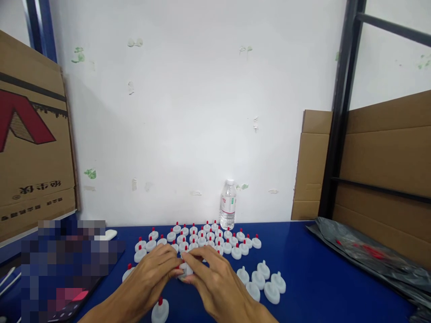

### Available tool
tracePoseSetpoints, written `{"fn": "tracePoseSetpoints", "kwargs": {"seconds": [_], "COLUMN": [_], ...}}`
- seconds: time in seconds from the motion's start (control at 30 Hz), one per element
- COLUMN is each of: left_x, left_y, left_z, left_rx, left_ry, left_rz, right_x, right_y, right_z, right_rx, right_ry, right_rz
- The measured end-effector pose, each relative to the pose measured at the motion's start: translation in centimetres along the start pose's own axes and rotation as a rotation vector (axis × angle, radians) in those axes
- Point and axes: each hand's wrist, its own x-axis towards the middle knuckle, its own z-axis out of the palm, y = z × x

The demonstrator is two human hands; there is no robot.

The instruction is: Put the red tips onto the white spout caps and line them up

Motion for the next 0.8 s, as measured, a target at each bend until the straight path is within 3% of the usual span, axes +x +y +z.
{"fn": "tracePoseSetpoints", "kwargs": {"seconds": [0.17, 0.27, 0.37, 0.47, 0.63, 0.8], "left_x": [-0.1, -0.1, -0.1, -0.2, -0.6, -0.8], "left_y": [-0.9, -2.2, -3.4, -4.1, -4.3, -4.2], "left_z": [0.0, -0.5, -1.2, -1.5, -1.1, -0.9], "left_rx": [-0.017, 0.041, 0.105, 0.122, 0.121, 0.12], "left_ry": [-0.121, -0.251, -0.396, -0.476, -0.511, -0.528], "left_rz": [-0.041, -0.181, -0.339, -0.392, -0.435, -0.456], "right_x": [0.3, 0.5, 0.7, 0.8, 0.5, -0.1], "right_y": [-0.2, 0.5, 1.9, 3.3, 5.0, 5.9], "right_z": [0.1, -0.2, -1.2, -2.9, -5.4, -6.1], "right_rx": [-0.082, -0.174, -0.234, -0.252, -0.307, -0.246], "right_ry": [-0.057, -0.021, 0.025, 0.0, -0.163, -0.419], "right_rz": [0.024, 0.063, 0.169, 0.331, 0.523, 0.644]}}
